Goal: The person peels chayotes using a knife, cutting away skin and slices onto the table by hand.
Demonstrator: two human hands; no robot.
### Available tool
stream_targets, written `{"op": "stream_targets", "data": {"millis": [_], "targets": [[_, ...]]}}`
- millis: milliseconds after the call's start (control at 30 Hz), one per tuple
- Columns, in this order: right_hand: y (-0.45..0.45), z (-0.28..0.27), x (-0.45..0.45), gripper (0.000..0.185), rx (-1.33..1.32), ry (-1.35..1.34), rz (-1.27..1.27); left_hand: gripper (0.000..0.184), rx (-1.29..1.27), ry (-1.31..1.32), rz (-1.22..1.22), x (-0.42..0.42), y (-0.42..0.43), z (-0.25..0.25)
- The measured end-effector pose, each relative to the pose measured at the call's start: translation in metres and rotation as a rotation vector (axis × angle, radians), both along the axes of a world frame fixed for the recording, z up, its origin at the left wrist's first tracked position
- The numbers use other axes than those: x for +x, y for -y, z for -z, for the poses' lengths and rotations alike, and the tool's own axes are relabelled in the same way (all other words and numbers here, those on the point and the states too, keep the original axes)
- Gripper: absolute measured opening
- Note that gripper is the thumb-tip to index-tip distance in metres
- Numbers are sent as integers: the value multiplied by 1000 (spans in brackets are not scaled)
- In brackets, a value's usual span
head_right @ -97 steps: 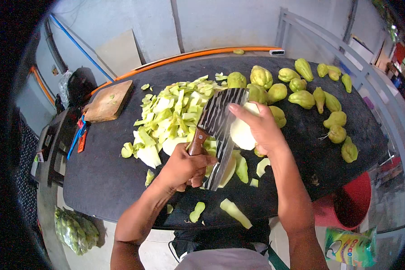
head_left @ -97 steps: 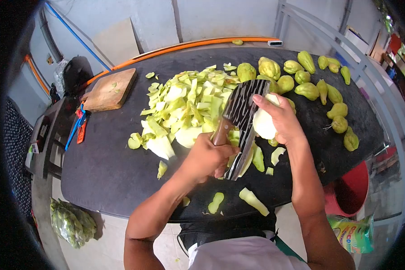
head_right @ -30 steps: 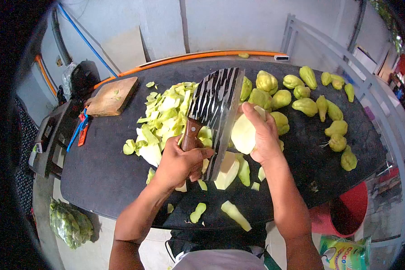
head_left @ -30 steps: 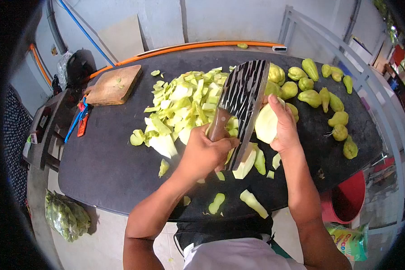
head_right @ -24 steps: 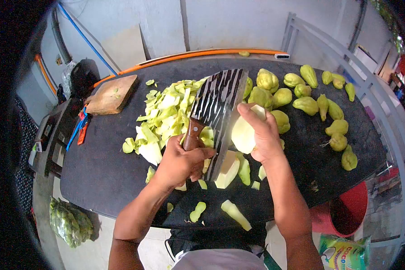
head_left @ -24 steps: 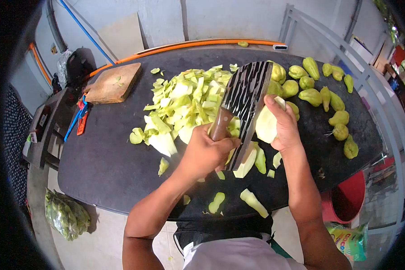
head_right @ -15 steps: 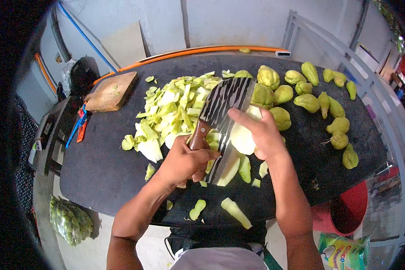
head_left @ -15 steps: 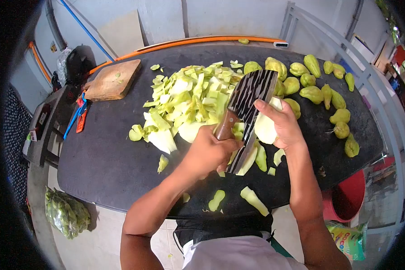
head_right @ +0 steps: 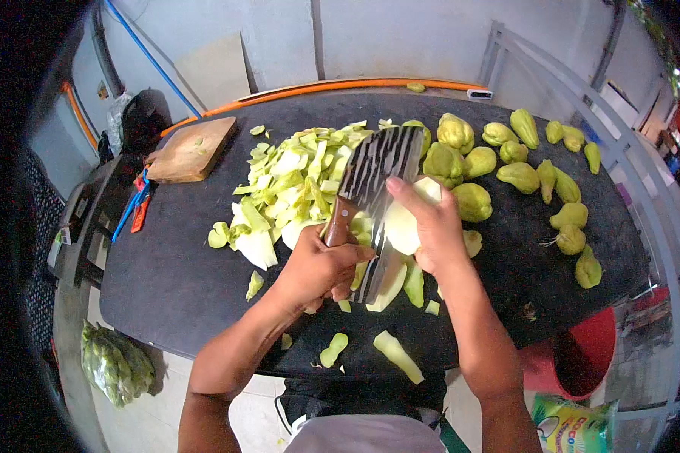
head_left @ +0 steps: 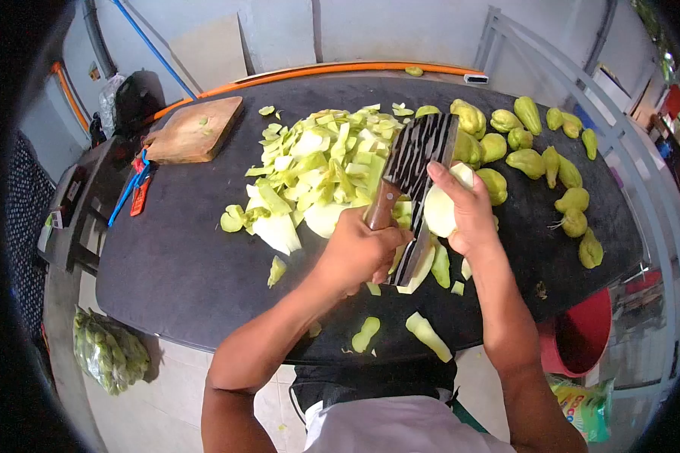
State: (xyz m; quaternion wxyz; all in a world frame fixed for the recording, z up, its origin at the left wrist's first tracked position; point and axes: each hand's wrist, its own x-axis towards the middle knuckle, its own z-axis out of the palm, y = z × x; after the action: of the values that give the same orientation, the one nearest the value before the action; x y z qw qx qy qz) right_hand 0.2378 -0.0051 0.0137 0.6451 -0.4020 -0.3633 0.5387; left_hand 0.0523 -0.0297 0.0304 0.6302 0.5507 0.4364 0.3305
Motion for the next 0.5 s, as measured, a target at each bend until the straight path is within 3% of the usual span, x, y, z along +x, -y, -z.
{"op": "stream_targets", "data": {"millis": [233, 267, 367, 400, 500], "targets": [[1, 3, -6, 26, 8, -96, 16, 24, -13, 71, -19, 2, 0, 1], [3, -4, 1, 25, -14, 36, -68, 25, -50, 38, -9, 0, 0, -3], [1, 2, 3, 24, 7, 18, -42, 26, -42, 30, 0, 0, -3, 10], [1, 6, -3, 24, 12, -92, 20, 26, -14, 40, 2, 2, -4, 11], [3, -5, 2, 23, -19, 54, -81, 26, -29, -37, 17, -1, 0, -2]]}}
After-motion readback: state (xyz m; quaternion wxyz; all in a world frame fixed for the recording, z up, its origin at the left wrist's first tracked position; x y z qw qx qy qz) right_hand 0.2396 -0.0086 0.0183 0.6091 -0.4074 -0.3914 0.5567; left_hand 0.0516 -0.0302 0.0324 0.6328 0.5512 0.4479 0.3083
